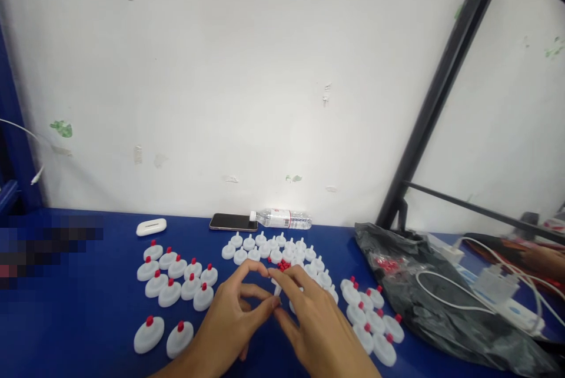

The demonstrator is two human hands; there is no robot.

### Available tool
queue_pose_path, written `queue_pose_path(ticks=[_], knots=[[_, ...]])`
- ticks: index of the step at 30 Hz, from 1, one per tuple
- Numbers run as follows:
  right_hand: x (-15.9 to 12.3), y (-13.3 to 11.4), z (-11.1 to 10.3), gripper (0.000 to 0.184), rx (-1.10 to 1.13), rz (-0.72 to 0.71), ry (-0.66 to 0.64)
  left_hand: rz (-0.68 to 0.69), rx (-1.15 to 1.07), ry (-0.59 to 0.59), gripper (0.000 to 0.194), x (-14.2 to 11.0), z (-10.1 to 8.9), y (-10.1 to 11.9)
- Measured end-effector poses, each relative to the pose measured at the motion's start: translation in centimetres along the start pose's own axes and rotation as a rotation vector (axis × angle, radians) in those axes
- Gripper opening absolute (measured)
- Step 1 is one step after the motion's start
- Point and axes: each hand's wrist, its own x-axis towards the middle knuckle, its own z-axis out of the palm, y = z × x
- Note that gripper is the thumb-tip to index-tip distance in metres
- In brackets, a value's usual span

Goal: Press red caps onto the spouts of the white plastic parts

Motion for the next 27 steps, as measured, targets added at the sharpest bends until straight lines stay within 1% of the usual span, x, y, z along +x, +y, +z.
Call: queue_pose_path(ticks=[3, 8, 15, 17, 19, 23, 25, 27], knots=[[0.0, -0.3, -0.2, 0.052, 0.056, 0.022, -0.019, 0.001, -0.033, -0.025, 0.043, -0.1, 0.0, 0.4], [0.1, -1.0, -0.6, 0.051, 0.116, 0.045, 0.021, 0.015, -0.041, -0.042, 0.045, -0.1, 0.0, 0.5], [0.4, -1.4, -1.3, 0.046, 0.187, 0.120, 0.064, 0.093, -0.002, -0.036, 0.039, -0.8, -0.2, 0.9], [0.4, -1.0, -1.6, 0.048, 0.191, 0.133, 0.117, 0.099, 0.001, -0.031, 0.039, -1.0, -0.2, 1.0], [0.4, -0.3, -2.0, 0.049, 0.173, 0.165, 0.201, 0.086, 0.006, -0.033, 0.041, -1.2, -0.3, 0.9], [-0.1, 1.6, -3.2, 0.044, 0.097, 0.257, 0.386, 0.061, 0.030, -0.065, 0.045, -1.1, -0.2, 1.0], [-0.3, 2.5, -4.0, 0.040, 0.053, 0.316, 0.452, 0.050, 0.061, -0.088, 0.042, -1.0, -0.1, 1.2], [-0.6, 3.3, -4.7, 0.037, 0.035, 0.378, 0.480, 0.061, 0.135, -0.102, 0.033, -1.0, 0.0, 1.5]])
